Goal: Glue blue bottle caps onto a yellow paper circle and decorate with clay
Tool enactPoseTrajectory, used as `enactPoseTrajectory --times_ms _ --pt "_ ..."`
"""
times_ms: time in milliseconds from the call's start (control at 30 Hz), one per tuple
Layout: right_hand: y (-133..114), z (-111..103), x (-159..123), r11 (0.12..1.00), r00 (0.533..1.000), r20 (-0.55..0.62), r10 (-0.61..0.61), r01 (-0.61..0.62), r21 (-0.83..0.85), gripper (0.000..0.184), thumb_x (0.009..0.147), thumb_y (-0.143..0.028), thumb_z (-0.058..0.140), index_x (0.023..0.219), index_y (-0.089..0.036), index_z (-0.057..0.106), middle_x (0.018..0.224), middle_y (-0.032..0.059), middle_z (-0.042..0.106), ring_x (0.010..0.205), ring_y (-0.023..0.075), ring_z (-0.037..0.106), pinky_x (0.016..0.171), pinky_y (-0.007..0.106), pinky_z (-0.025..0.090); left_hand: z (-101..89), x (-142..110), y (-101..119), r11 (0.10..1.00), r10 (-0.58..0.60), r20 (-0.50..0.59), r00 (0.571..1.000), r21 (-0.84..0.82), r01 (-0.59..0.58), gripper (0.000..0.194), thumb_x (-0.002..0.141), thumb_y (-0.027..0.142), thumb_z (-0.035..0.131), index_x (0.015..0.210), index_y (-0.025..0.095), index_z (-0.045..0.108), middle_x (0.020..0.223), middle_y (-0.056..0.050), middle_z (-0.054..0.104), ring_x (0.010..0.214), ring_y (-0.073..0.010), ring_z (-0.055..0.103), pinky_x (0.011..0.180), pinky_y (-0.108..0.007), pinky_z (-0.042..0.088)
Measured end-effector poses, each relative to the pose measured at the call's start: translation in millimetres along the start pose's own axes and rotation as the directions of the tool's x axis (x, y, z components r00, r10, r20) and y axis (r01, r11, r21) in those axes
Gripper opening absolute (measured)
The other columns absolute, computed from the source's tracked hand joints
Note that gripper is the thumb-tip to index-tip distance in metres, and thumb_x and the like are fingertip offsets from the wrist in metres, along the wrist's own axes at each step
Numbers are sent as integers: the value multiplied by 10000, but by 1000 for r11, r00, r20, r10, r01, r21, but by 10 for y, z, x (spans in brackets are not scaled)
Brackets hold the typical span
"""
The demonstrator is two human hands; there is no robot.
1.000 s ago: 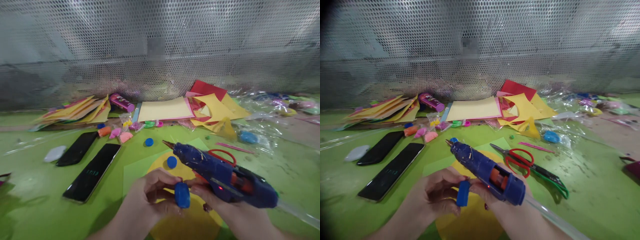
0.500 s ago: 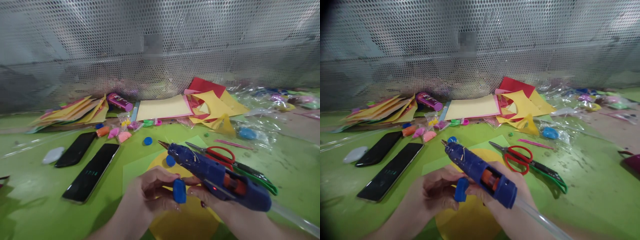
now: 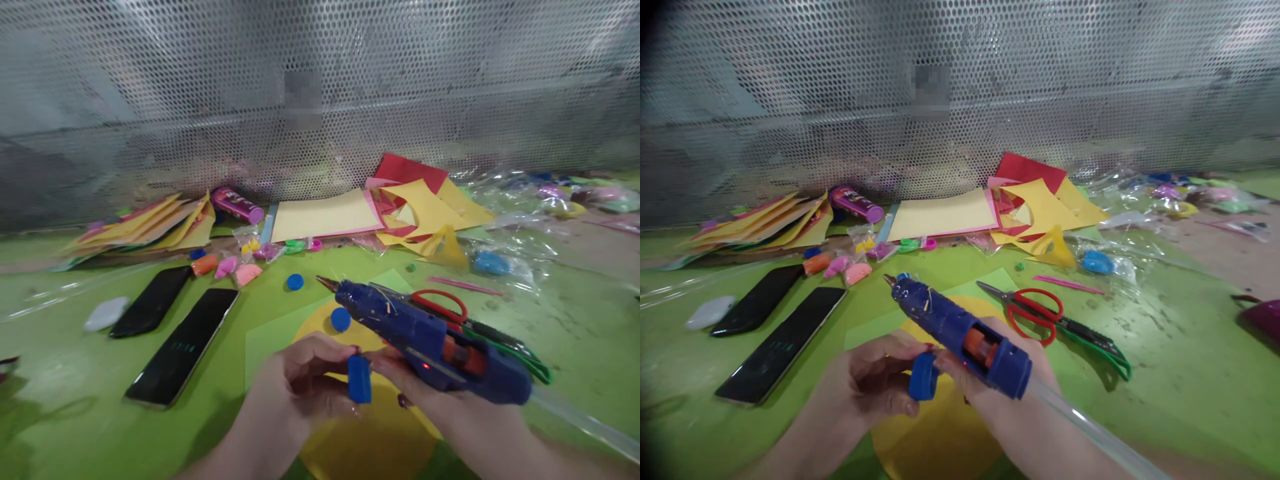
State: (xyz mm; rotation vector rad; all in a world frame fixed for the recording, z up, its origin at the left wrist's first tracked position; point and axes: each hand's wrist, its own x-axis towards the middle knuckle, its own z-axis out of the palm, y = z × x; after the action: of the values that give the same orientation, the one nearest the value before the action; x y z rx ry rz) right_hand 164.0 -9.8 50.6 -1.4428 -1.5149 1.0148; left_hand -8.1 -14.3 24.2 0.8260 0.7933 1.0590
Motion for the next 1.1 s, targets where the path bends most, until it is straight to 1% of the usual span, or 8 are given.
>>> enactPoseTrajectory --times_ms 233,433,533,700,800,867,933,1100 --pt "-89 56 -41 976 961 -188 203 -184 113 169 590 -396 721 583 -251 633 556 -33 645 481 162 589 454 230 512 -77 31 5 999 -53 65 996 8 52 323 665 272 766 971 248 663 897 -17 691 796 -147 665 698 -223 535" --pt "-72 -83 90 972 962 -153 228 -217 89 266 596 -416 734 492 -208 605 399 -27 538 395 131 502 398 218 467 -317 152 218 995 -75 -3 997 60 75 295 784 342 649 1032 198 576 984 -67 679 863 -182 664 772 -279 521" --pt "5 -122 150 969 967 -93 239 -230 92 363 615 -456 726 432 -193 555 412 -17 540 401 107 477 412 199 460 -492 269 328 953 26 -38 999 302 -13 340 796 392 613 1035 172 513 963 -99 664 887 -215 644 752 -322 513" --pt "70 -132 174 953 969 -47 244 -231 199 298 627 -463 725 606 -173 657 430 -30 534 403 103 450 416 209 459 -824 439 430 563 213 -154 965 826 7 267 807 373 559 994 187 517 1093 -115 583 1098 -277 514 931 -455 393" --pt "58 -133 177 954 968 -52 245 -232 188 312 626 -477 716 625 -170 666 403 -30 512 399 117 455 417 229 466 -924 451 451 194 243 -144 959 976 97 207 771 345 571 931 218 605 1273 -120 489 1252 -384 308 981 -607 223" --pt "30 -127 173 955 967 -51 248 -235 180 321 627 -488 710 620 -171 663 402 -27 510 404 124 464 419 233 467 -937 445 465 17 278 -124 953 992 124 217 748 326 579 936 227 622 1347 -106 421 1278 -409 229 967 -637 196" --pt "-13 -113 160 951 963 -63 261 -246 189 314 622 -483 712 638 -172 666 409 -28 512 410 125 464 428 233 467 -926 466 481 -41 317 -82 945 994 100 295 760 320 553 1033 214 587 1334 -115 427 1262 -375 272 975 -597 229" --pt "-67 -83 132 946 962 -77 261 -238 219 289 633 -455 686 684 -172 663 423 -45 488 418 119 443 457 239 464 -911 718 480 -34 341 3 940 999 9 394 830 323 474 1185 162 528 1256 -129 517 1203 -327 378 1019 -540 208"
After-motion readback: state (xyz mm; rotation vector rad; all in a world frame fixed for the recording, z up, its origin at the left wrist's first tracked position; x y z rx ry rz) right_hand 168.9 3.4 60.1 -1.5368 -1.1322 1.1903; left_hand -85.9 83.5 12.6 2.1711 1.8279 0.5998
